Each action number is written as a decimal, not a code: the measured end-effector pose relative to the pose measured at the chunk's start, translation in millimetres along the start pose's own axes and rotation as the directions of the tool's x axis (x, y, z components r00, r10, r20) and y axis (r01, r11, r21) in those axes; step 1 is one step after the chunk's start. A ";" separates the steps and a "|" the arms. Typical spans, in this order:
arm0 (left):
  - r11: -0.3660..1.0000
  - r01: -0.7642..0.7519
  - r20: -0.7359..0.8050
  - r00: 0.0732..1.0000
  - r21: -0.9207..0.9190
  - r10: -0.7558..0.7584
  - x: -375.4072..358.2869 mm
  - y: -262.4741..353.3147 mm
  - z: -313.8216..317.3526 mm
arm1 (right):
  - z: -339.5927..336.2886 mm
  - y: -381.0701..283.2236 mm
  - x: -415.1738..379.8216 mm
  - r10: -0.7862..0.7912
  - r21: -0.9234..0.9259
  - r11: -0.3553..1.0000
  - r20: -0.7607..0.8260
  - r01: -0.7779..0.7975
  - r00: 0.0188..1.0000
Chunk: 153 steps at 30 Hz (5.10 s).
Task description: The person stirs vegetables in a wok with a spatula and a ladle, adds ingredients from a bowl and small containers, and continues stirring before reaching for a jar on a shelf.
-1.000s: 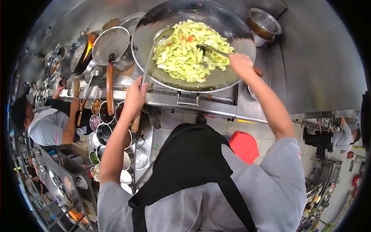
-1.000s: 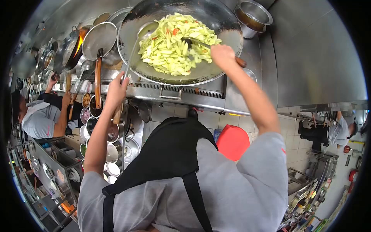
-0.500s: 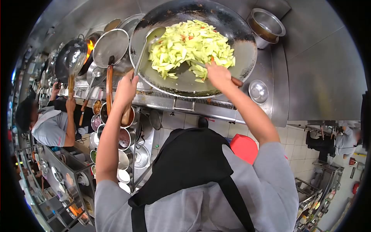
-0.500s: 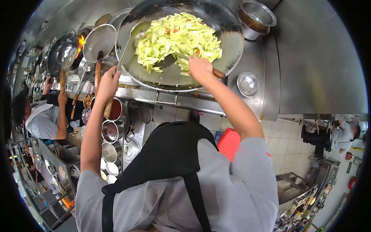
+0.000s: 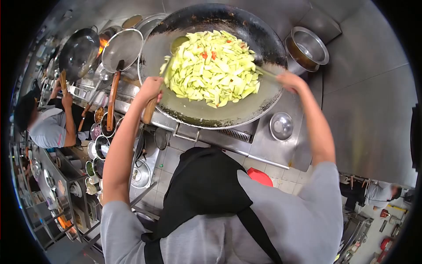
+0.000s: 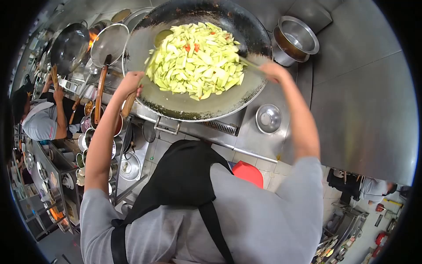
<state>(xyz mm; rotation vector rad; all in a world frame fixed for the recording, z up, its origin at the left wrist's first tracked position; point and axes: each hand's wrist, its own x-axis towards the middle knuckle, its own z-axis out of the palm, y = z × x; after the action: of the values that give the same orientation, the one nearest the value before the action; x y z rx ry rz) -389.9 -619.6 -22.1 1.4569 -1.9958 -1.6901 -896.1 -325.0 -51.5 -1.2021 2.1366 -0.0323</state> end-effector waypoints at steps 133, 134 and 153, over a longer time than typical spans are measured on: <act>0.771 -0.256 -0.081 0.926 0.583 0.369 -197.2 -67.8 40.7 | 114.5 -208.8 -163.4 -0.129 -0.530 0.839 -0.407 -0.119 0.904; 0.776 -0.267 -0.076 0.925 0.571 0.374 -187.5 -75.2 48.2 | 133.3 -224.8 -136.4 -0.092 -0.466 0.872 -0.454 -0.148 0.886; 0.947 -0.173 0.088 0.984 0.269 0.155 -219.3 -140.1 39.0 | 647.2 -83.3 10.6 0.584 0.980 -0.196 0.088 0.036 0.807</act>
<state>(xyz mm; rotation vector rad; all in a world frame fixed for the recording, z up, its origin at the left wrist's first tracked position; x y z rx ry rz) -222.7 -418.7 -52.6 1.2792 -2.3949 -1.4563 -471.2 -192.1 -528.6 0.4207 1.6855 -1.6197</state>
